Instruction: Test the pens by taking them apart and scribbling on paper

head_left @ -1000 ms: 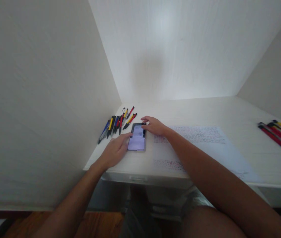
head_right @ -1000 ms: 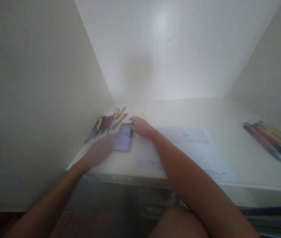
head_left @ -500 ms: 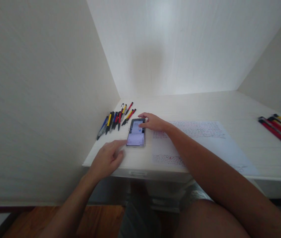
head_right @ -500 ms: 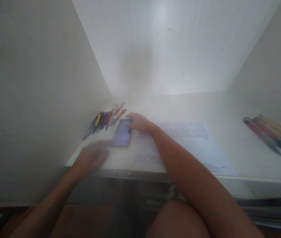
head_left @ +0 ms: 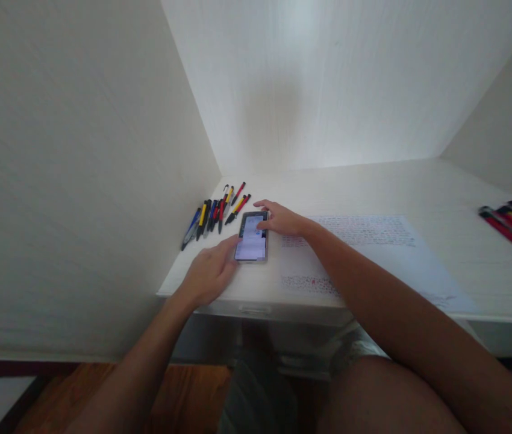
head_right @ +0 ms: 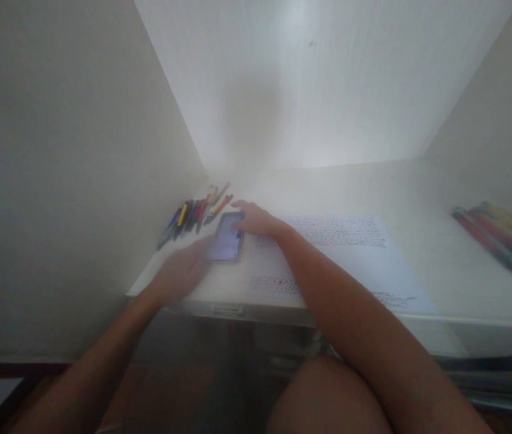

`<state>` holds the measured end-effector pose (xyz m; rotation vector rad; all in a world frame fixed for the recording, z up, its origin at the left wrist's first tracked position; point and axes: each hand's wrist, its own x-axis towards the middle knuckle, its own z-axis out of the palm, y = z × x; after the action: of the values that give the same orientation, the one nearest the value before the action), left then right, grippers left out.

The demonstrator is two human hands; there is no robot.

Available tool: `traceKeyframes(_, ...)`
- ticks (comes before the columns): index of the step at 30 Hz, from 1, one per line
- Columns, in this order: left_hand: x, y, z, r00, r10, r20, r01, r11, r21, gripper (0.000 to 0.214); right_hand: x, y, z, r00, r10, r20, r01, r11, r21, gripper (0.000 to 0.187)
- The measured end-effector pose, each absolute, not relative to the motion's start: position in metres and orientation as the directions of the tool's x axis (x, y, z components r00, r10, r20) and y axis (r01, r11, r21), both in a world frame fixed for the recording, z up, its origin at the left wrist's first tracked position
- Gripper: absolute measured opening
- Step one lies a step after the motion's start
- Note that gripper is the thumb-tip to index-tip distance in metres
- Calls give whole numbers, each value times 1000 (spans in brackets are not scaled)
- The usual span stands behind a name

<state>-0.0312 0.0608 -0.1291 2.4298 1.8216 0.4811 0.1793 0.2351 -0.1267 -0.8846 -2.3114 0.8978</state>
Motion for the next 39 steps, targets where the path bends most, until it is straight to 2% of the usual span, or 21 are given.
traceKeyframes(7,-18,69,-123,268,930,251,934,-314,168,50,180,232,-127,-681,705,200,433,607,-666,73)
traceKeyframes(11,-19,63,-122,223,934,280,931,-289,224,49,181,229,-122,-685,703,193,445,613,-653,74)
traceKeyframes(14,-24,55,-121,175,944,278,924,-255,284,44,180,226,-120,-687,705,176,495,632,-597,78)
traceKeyframes(19,-29,48,-124,222,936,274,920,-294,258,47,178,223,-119,-686,715,135,583,651,-486,92)
traceKeyframes(29,-28,48,-126,299,903,308,917,-361,170,49,178,216,-111,-691,712,126,577,648,-498,80)
traceKeyframes(39,-21,49,-122,207,942,264,954,-254,159,48,181,214,-113,-705,699,120,592,673,-443,97)
